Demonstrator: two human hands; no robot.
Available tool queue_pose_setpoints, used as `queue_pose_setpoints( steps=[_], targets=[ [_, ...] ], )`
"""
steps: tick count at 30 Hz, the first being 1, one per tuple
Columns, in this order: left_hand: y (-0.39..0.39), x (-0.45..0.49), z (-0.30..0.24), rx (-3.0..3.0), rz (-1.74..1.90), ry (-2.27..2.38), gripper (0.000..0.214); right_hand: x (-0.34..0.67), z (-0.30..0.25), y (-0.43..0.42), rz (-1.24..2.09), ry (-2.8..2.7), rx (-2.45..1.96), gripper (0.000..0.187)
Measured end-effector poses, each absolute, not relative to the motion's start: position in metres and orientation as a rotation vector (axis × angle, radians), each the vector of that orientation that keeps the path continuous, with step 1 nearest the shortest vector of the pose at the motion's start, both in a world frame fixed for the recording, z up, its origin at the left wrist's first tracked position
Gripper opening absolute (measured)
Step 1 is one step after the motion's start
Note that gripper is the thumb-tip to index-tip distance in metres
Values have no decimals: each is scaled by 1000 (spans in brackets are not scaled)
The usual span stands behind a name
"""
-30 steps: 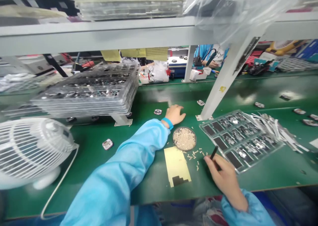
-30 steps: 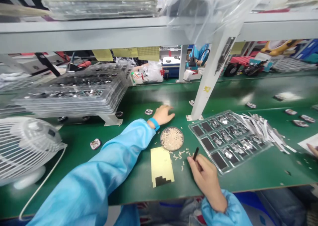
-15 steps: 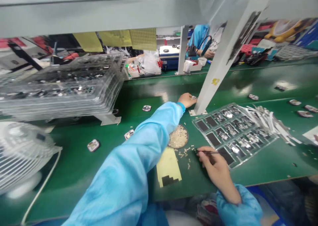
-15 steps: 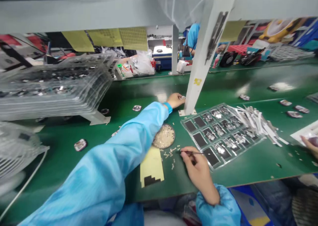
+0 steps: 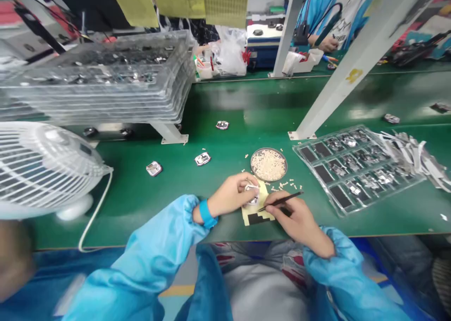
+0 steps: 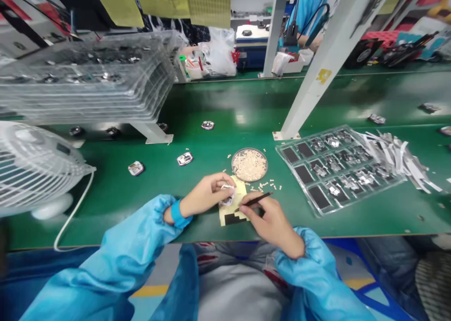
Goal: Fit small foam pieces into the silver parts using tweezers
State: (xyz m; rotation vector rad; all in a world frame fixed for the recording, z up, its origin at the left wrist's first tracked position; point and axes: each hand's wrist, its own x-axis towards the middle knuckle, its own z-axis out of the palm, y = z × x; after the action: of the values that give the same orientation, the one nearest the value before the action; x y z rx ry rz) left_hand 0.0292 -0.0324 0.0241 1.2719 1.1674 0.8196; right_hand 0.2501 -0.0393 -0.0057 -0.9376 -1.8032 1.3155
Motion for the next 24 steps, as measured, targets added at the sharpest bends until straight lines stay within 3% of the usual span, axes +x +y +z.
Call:
queue_pose_setpoints(
  steps=[5, 14, 24],
  targets=[
    [-36, 24, 20, 1740, 614, 1329, 20, 249, -6, -36, 1306, -1864, -963, 10],
    [-38, 22, 19, 1727, 582, 1338, 24, 250, -2, -37, 1360, -1699, -921, 2],
    [-39, 21, 15, 1696, 612, 1350, 26, 243, -6, -31, 902, -1727, -811, 21]
  ],
)
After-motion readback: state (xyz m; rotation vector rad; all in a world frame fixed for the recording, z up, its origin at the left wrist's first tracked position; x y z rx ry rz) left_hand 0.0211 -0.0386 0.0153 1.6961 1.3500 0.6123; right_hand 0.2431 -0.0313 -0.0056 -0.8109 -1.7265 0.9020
